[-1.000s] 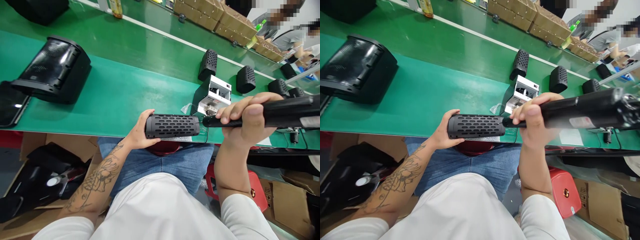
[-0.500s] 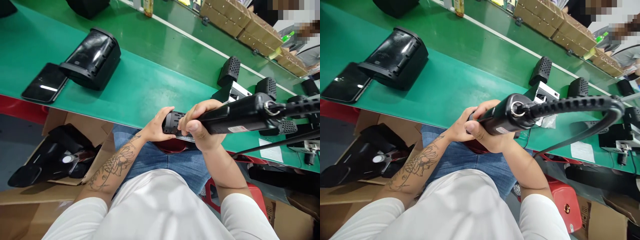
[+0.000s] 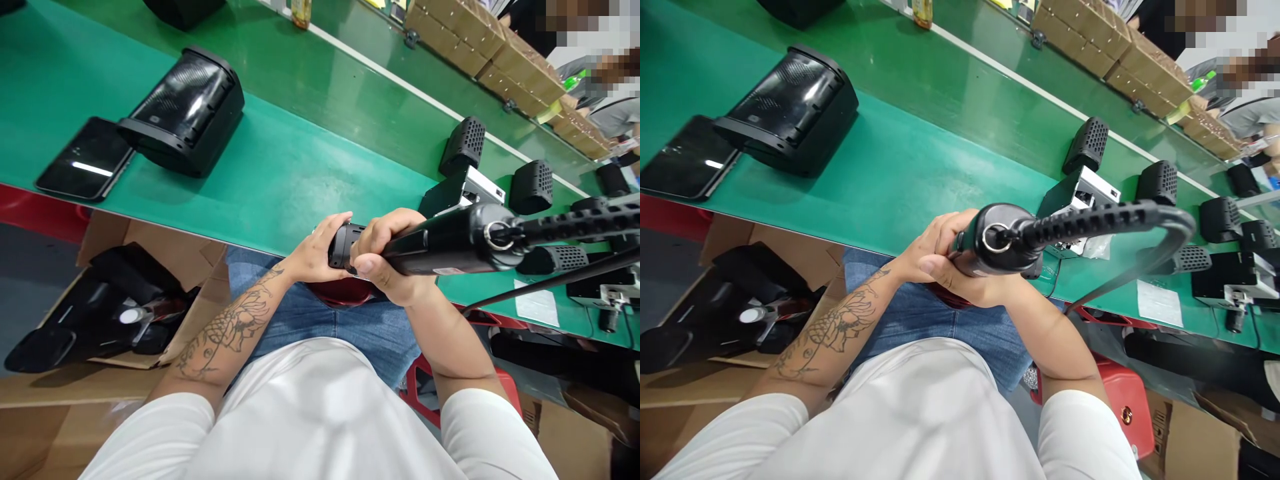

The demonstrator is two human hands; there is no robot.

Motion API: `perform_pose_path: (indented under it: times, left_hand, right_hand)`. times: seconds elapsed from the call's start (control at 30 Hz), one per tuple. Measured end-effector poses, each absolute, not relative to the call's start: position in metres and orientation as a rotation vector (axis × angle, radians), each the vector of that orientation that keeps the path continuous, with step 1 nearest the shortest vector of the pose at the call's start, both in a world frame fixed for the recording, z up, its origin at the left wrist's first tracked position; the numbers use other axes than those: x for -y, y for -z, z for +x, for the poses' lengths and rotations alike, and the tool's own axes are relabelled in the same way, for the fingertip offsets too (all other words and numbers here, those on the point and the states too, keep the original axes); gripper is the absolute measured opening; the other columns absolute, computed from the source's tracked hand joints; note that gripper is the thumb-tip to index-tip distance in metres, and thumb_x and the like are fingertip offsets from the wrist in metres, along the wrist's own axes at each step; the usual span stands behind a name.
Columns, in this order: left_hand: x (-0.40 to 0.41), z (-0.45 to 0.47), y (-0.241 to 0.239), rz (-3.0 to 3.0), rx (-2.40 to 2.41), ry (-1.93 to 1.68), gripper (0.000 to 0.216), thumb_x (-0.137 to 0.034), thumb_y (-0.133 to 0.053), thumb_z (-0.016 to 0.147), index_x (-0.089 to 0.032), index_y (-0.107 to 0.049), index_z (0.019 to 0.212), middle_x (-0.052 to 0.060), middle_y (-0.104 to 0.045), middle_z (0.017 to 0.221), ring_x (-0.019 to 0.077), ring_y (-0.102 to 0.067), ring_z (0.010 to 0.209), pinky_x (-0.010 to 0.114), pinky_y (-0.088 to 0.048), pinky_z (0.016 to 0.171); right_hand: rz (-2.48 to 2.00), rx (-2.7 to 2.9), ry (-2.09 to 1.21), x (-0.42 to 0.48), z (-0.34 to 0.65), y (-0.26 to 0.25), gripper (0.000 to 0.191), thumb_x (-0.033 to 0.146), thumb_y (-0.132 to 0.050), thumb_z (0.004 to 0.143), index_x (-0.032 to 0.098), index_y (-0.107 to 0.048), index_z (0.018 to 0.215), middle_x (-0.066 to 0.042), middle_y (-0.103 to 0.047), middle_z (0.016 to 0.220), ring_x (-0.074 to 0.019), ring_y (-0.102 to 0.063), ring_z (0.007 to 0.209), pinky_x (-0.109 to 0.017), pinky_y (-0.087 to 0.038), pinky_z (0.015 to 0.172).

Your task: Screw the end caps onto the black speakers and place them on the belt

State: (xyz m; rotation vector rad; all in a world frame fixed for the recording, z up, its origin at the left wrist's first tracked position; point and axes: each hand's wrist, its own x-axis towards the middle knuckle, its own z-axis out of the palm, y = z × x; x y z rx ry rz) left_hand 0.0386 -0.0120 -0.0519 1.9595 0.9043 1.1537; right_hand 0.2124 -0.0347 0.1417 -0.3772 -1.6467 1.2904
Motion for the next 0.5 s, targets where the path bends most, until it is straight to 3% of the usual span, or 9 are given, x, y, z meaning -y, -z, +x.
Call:
perform_pose_path:
  times: [0.1, 0.2, 0.37, 0.5]
  left_hand:
    - [0.012, 0.035, 0.056, 2.062, -0.838, -1.102, 0.133, -0.076, -0.101, 0.096, -0.024, -0.032, 0.197, 0.023, -0.047, 0.199, 0.0432, -0.054, 0.183, 0.063, -0.051, 0.153]
    - [0.011, 0.034, 0.058, 2.08, -0.81, -1.115, 0.136, -0.075, -0.099, 0.098, -0.024, -0.025, 0.199, 0.027, -0.045, 0.199, 0.0475, -0.055, 0.182, 0.068, -0.052, 0.151]
    - [0.013, 0.034, 0.055, 2.044, -0.79, -1.161, 0.136, -0.073, -0.103, 0.093, -0.025, -0.029, 0.197, 0.027, -0.049, 0.196, 0.0542, -0.056, 0.179, 0.077, -0.052, 0.148]
    - [0.016, 0.031, 0.05, 2.048, -0.777, -1.162, 0.122, -0.07, -0.101, 0.094, -0.021, -0.043, 0.189, 0.028, -0.058, 0.186, 0.0534, -0.061, 0.174, 0.075, -0.058, 0.144]
  right_hand:
    - [-0.425, 1.673, -1.297, 0.033, 0.216, -0.14, 0.048, 0.04, -0.112, 0.093, 0.025, -0.069, 0.08, 0.007, -0.065, 0.068, -0.0123, -0.062, 0.061, -0.028, -0.057, 0.062]
    - [-0.499, 1.715, -1.318, 0.034, 0.221, -0.135, 0.051, 0.05, -0.108, 0.097, 0.026, -0.067, 0.078, 0.007, -0.059, 0.066, -0.0119, -0.053, 0.058, -0.029, -0.052, 0.058]
    - [-0.425, 1.776, -1.377, 0.033, 0.222, -0.13, 0.053, 0.049, -0.108, 0.096, 0.027, -0.063, 0.079, 0.007, -0.056, 0.064, -0.0127, -0.051, 0.057, -0.031, -0.051, 0.058]
    - [-0.37, 1.742, -1.366, 0.032, 0.22, -0.129, 0.049, 0.046, -0.105, 0.098, 0.027, -0.062, 0.082, 0.01, -0.055, 0.062, -0.0109, -0.049, 0.054, -0.029, -0.049, 0.058]
